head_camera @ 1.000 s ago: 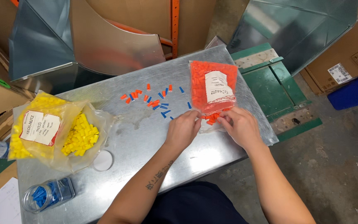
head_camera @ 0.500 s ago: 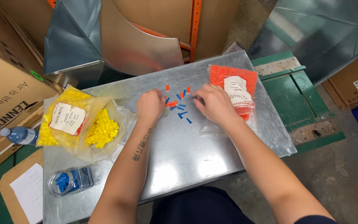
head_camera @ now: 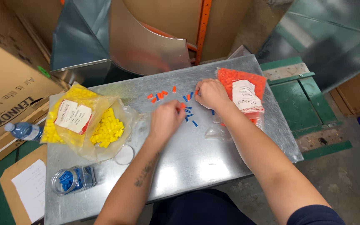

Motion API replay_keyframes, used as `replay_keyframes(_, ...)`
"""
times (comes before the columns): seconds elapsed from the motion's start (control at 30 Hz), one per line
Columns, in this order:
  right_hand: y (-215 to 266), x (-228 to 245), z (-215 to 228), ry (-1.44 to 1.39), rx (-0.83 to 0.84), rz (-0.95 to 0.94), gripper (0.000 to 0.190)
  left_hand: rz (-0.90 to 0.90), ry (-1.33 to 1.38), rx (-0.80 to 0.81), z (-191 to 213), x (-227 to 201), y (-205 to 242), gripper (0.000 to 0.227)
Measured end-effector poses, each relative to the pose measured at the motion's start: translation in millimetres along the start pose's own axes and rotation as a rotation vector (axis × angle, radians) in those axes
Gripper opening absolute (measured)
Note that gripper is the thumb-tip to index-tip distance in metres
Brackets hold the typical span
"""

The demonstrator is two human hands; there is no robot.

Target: The person sorts small plastic pieces by color on a metal table. They pick up blue, yellow, and orange pieces from a mixed pile and place them into separate clear plastic bags or a small container. The person continues sorting the pieces one by one throughout the video.

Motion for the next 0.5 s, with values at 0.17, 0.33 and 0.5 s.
replay_keyframes(0.17,26,15,92,-0.235,-0.174,0.001,0.025,-0.241,0.109,0.152,-47,-65,55,0.017)
replay_keyframes(0.33,124,-2,155,-0.399,-0.141,-0.166,0.029,-0.377,0.149,0.107,-81,-94,61,0.016)
replay_keyframes(0.5,181,-41,151,-0.224,0.045,-0.372,0.028,-0.531,0.025,-0.099,-120,-89,63,0.011)
Point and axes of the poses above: each hand's wrist, its own y-axis away from the middle knuckle, its own z-axis out of the back of the hand, x = y × z, the point moved 6 cm from there along -y, towards the middle knuckle, and after that the axes turned 15 degrees about -x, right-handed, at the moved point
